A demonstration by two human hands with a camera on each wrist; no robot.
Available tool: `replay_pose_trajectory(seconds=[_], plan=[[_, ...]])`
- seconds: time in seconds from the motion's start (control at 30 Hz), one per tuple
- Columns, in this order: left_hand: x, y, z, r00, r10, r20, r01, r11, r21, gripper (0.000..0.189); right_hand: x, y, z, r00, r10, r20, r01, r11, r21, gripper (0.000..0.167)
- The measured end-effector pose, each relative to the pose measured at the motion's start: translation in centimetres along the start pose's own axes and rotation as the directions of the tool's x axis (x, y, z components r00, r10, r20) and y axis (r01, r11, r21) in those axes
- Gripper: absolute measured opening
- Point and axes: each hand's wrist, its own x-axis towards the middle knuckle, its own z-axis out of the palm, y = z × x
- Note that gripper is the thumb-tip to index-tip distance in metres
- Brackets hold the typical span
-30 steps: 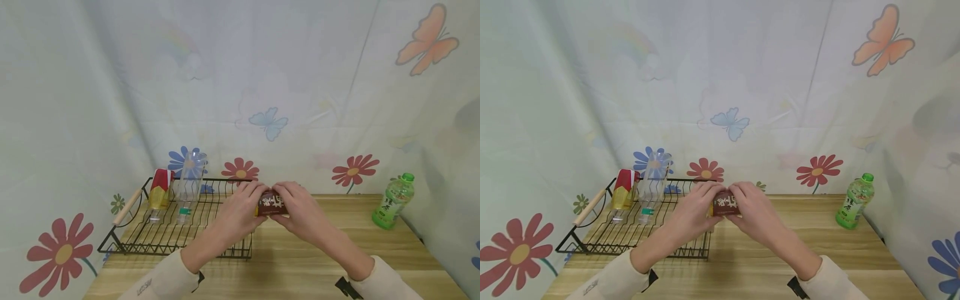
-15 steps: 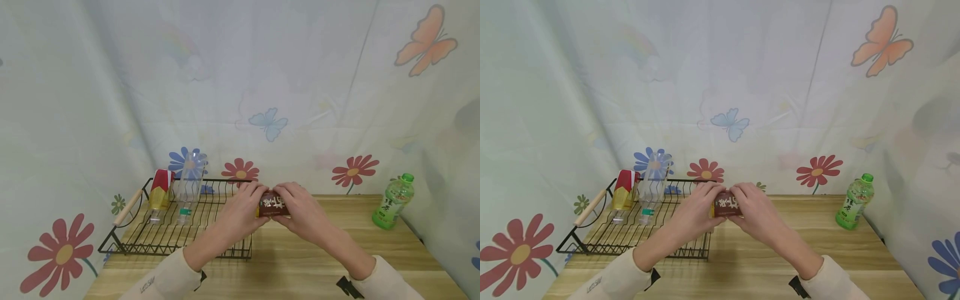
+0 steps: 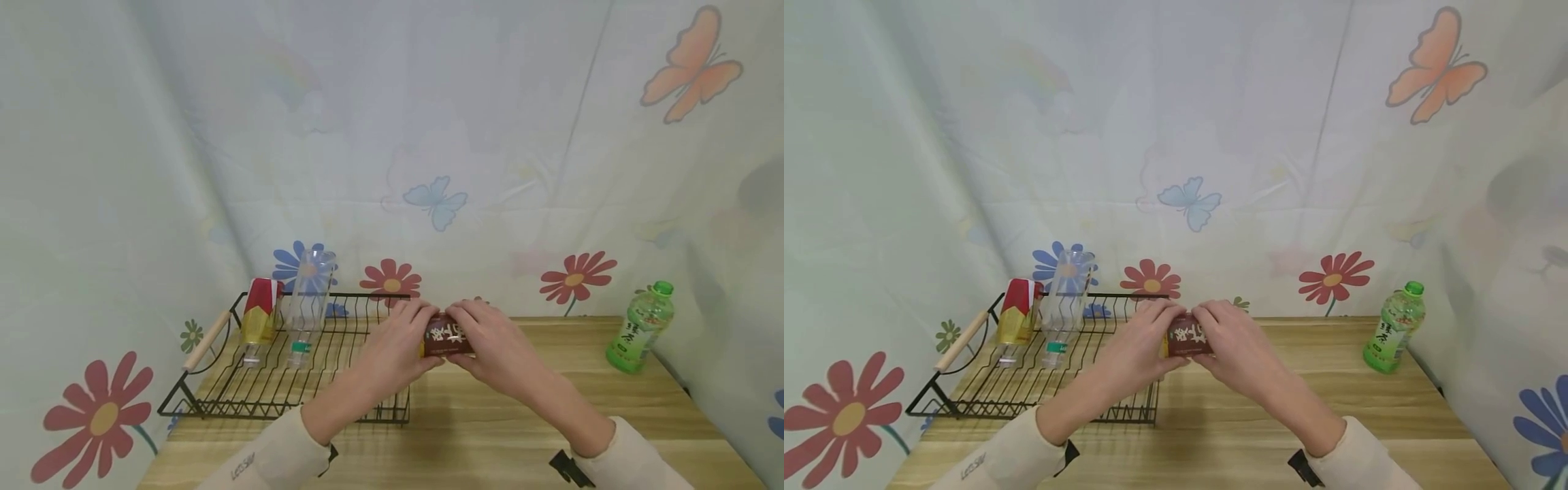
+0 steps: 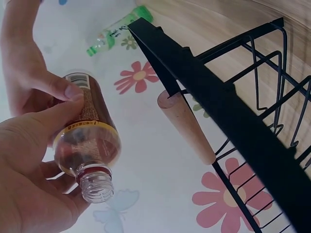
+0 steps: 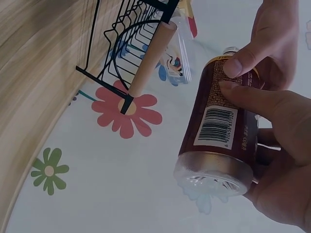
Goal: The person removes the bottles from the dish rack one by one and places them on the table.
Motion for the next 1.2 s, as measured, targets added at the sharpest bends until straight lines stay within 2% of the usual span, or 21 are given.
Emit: replay_pose_trajectory(seconds=[0.3, 0.47, 0.63, 0.8, 0.97, 1.1, 1.2], plan=[[0.1, -0.2, -0.2, 1.0, 0.007, 0.01, -0.007, 1.0, -0.013, 0.083, -0.3, 0.8, -0.3, 1.0, -0.025, 0.005, 0.025, 1.0, -0.001, 0.075], [-0.1, -0.6, -1.0, 1.0, 0.016, 0.007, -0.016, 0.999, 0.04, 0.097, -0.7, 1.8, -0.5, 0.999, -0.044, 0.001, 0.044, 0.999, -0.001, 0.08], [-0.7, -1.8, -2.0, 0.999, 0.033, -0.003, -0.032, 0.997, 0.075, 0.108, -1.3, 3.3, -1.1, 1.0, -0.028, -0.004, 0.028, 0.999, 0.025, 0.079], [-1.1, -3.8, -3.0, 0.999, -0.037, -0.005, 0.037, 0.996, 0.076, 0.108, -2.3, 5.1, -2.0, 0.999, 0.044, 0.011, -0.045, 0.993, 0.105, 0.077], [-1.6, -6.9, -3.4, 0.994, -0.079, -0.072, 0.085, 0.993, 0.085, 0.104, -3.2, 7.0, -3.1, 0.995, 0.095, -0.03, -0.09, 0.987, 0.136, 0.077], [-2.2, -9.2, -3.5, 0.984, -0.025, -0.176, 0.04, 0.996, 0.084, 0.105, -4.0, 8.5, -3.9, 0.987, 0.12, -0.108, -0.104, 0.984, 0.142, 0.078], [-2.6, -10.5, -3.8, 0.968, 0.007, -0.252, 0.016, 0.996, 0.089, 0.106, -4.7, 9.8, -4.5, 0.976, 0.136, -0.168, -0.112, 0.983, 0.145, 0.079]])
